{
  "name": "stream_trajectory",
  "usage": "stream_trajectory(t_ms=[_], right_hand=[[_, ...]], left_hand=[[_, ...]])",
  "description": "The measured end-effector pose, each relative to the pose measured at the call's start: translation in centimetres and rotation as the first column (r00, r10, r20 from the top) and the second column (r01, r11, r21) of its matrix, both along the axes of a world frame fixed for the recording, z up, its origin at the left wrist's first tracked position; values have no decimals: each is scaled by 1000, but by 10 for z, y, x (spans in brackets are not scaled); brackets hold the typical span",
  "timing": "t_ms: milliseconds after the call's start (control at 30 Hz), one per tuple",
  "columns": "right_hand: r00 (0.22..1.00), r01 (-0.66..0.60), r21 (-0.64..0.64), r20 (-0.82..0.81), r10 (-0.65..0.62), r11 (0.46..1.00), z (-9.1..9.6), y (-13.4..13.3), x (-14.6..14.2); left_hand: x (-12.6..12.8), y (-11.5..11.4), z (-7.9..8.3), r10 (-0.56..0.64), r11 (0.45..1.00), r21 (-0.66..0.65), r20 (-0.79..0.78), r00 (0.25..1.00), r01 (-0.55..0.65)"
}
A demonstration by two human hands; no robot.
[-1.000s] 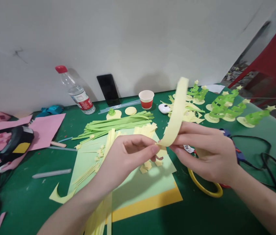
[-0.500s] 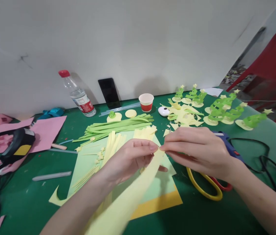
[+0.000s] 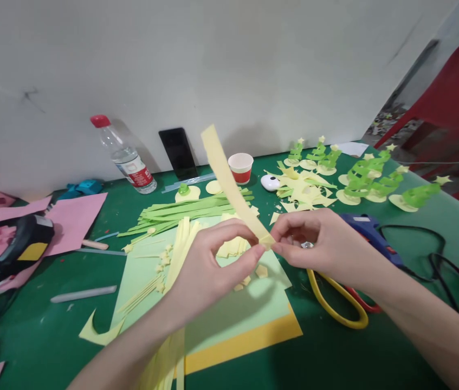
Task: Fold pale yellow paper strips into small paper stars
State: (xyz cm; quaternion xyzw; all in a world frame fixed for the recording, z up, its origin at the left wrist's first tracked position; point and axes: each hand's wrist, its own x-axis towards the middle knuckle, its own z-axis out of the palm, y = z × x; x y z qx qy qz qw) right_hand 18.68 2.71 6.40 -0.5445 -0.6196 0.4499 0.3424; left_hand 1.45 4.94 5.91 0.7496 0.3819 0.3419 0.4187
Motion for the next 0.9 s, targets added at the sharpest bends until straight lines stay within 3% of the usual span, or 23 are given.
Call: stream_trajectory(t_ms=[133,400,567,667,733,900], right_hand=[[999,-35,3,22,35,999,2,0,-1],[1000,-23,206,10,22,978,5,-7,-2],[994,-96,409,90,64,907,3,-9,-3],[979,-176,445,170,110,878,1,-10,-4],[977,-198,420,154,145,886,-1,-10,-4],[979,-131,320,-104,173,938,-5,-14,-5]], left_hand=[[-1,1,2,45,985,-167,-33,998,-50],[-2,1,4,99,911,-412,185,978,-15],[-3,0,1,131,901,-433,333,934,28],[-4,-1,1,81,894,-441,335,939,80],[-4,-3,1,54,888,-451,297,953,91],[-5,-4,-2,48,915,-399,241,969,54]])
